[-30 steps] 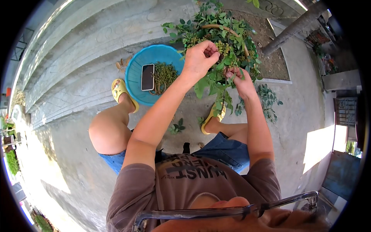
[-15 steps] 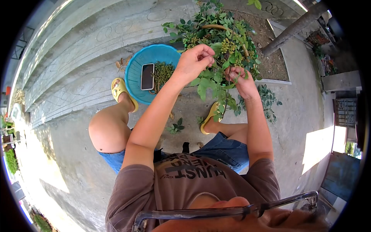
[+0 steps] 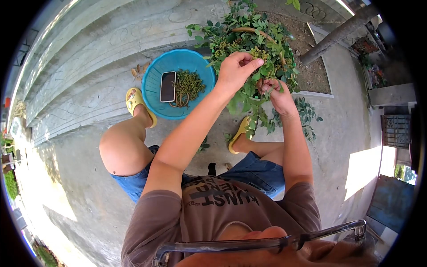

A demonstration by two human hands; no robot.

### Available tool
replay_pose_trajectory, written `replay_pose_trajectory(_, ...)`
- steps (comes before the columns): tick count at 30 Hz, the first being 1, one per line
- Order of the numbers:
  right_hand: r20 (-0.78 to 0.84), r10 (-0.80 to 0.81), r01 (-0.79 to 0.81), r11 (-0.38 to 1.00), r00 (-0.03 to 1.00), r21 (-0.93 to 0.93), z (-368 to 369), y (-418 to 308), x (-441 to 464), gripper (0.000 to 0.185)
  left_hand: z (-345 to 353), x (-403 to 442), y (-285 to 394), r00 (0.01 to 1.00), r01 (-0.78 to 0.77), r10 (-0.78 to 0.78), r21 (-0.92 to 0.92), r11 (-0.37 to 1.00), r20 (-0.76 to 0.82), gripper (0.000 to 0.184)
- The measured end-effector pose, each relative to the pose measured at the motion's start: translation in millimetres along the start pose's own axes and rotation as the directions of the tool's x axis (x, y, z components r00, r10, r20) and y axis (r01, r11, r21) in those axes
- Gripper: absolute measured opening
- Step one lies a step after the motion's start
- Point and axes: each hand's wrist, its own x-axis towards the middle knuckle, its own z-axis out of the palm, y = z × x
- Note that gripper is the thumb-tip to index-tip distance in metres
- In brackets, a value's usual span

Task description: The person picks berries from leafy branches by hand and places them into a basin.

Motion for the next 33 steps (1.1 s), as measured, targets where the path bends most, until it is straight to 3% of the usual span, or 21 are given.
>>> replay_pose_trajectory(4,-0.011,0.017,-0.018,0.998,1.000,-0.063,5,-1,-1,0.012,0,-1,-3,0.997,0.058,-0.056,-0.037,0.998,0.057,0.029)
replay_pose_trajectory(7,-0.003,0.020,-0.020,1.000,1.000,-0.014,-1,4,1,0.012,-4,-1,0,0.993,-0.072,0.062,0.094,0.993,0.100,0.023)
replay_pose_trajectory(13,0.072,-0.024,0.016,0.995,0.997,0.103,3,-6,-1,0.008,-18,-1,15,0.970,0.038,-0.012,-0.103,0.994,0.243,0.017)
replay_pose_trajectory(16,0.032,-0.017,0.014,0.996,0.999,0.091,10,-12,-4,0.007,-23,1,14,0.962,0.013,-0.011,-0.006,1.000,0.272,0.014)
replay_pose_trajectory(18,-0.007,-0.017,0.017,0.996,1.000,0.083,8,-10,-3,0.007,-26,3,10,0.952,-0.199,0.155,0.153,0.968,0.263,0.011)
replay_pose_trajectory(22,0.037,-0.053,0.045,0.980,0.998,0.194,0,-8,3,0.009,-31,-5,20,0.940,-0.212,0.137,0.221,0.952,0.312,0.014)
replay_pose_trajectory(24,0.047,-0.072,0.060,0.974,0.996,0.216,-2,-10,3,0.010,-33,-10,23,0.938,-0.060,-0.022,0.223,0.973,0.346,0.013)
replay_pose_trajectory(25,0.051,-0.075,0.062,0.973,0.996,0.222,-5,-9,3,0.010,-33,-13,25,0.937,-0.061,-0.020,0.221,0.973,0.349,0.013)
replay_pose_trajectory(28,0.037,-0.070,0.060,0.971,0.997,0.233,-11,-4,3,0.010,-35,-25,33,0.949,-0.118,0.035,0.250,0.961,0.312,0.012)
replay_pose_trajectory(30,0.022,-0.064,0.057,0.970,0.998,0.238,-14,-1,3,0.010,-36,-35,49,0.912,-0.260,0.116,0.335,0.905,0.393,0.008)
replay_pose_trajectory(31,0.003,-0.053,0.051,0.971,0.999,0.232,-12,-2,3,0.010,-37,-40,56,0.909,-0.183,0.031,0.332,0.925,0.415,0.012)
replay_pose_trajectory(33,-0.002,-0.054,0.053,0.976,0.999,0.209,-10,-6,0,0.009,-41,-43,51,0.863,-0.236,0.041,0.331,0.914,0.504,0.013)
